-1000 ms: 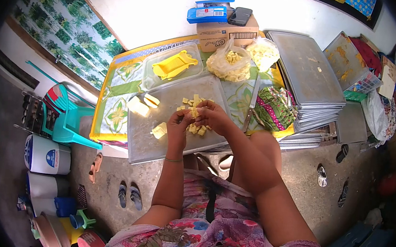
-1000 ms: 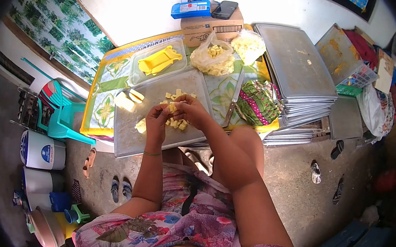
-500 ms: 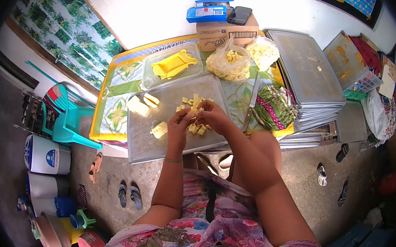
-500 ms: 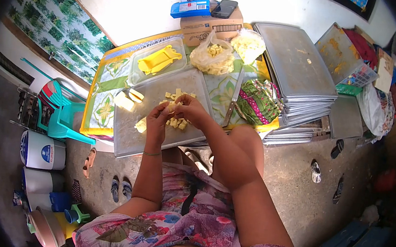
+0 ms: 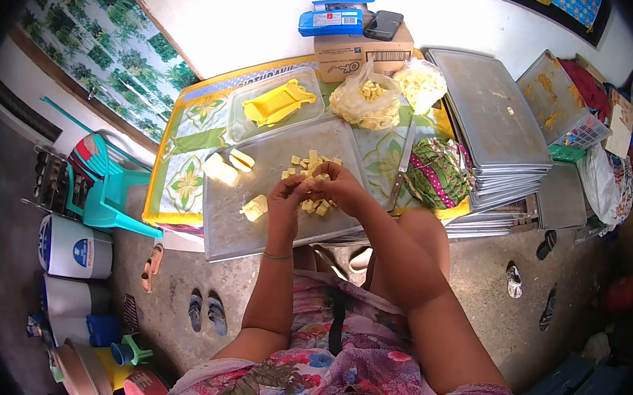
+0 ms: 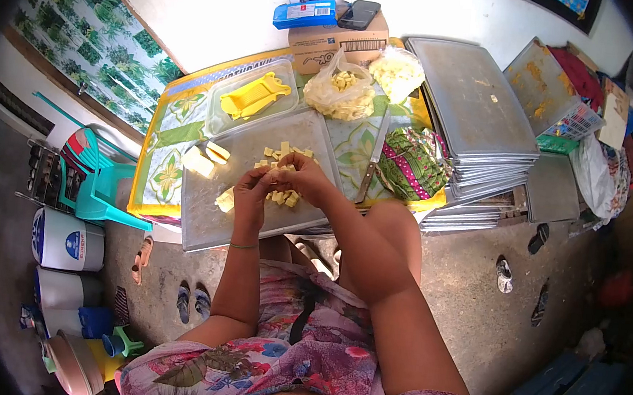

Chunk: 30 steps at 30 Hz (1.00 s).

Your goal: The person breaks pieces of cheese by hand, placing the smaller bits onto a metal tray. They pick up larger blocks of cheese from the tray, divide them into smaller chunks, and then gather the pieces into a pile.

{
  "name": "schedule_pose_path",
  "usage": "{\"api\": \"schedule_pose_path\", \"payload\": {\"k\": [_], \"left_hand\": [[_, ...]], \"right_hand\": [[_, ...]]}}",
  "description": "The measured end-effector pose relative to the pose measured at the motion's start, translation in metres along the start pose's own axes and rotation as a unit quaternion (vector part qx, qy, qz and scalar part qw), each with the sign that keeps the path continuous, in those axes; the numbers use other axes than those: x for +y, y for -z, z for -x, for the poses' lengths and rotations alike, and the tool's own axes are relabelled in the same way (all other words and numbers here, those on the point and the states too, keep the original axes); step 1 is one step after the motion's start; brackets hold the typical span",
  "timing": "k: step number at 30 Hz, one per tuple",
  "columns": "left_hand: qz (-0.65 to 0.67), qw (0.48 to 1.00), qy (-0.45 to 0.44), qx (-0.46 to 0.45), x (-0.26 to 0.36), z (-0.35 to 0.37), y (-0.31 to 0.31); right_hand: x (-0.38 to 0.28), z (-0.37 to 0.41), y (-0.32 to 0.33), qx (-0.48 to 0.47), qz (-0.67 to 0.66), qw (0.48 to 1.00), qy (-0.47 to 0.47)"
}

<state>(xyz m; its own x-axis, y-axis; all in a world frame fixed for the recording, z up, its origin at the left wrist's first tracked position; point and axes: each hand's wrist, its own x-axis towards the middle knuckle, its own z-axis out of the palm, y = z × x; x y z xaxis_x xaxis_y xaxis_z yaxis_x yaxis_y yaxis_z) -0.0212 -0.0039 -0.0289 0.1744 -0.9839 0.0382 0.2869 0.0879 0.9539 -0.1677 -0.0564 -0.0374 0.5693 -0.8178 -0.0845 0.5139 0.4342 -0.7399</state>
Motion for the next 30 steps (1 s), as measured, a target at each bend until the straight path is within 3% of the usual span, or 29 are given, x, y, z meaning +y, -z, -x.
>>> {"api": "schedule_pose_path", "payload": {"k": [13, 19, 30], "left_hand": [[0.015, 1.0, 0.007, 0.011, 0.0059, 0.0015, -0.0021], [0.013, 1.0, 0.005, 0.01, 0.0013, 0.0012, 0.0], [-0.053, 0.999, -0.002, -0.01, 0.0069, 0.0004, -0.0056]], "right_hand": [[-0.0076, 0.0054, -0.0034, 0.009, -0.098, 0.995, -0.026], [0.0008, 0.0011, -0.0001, -0.009, 0.058, 0.998, 0.005], [-0.0007, 0.0002, 0.005, -0.01, -0.025, 0.999, -0.024]]}}
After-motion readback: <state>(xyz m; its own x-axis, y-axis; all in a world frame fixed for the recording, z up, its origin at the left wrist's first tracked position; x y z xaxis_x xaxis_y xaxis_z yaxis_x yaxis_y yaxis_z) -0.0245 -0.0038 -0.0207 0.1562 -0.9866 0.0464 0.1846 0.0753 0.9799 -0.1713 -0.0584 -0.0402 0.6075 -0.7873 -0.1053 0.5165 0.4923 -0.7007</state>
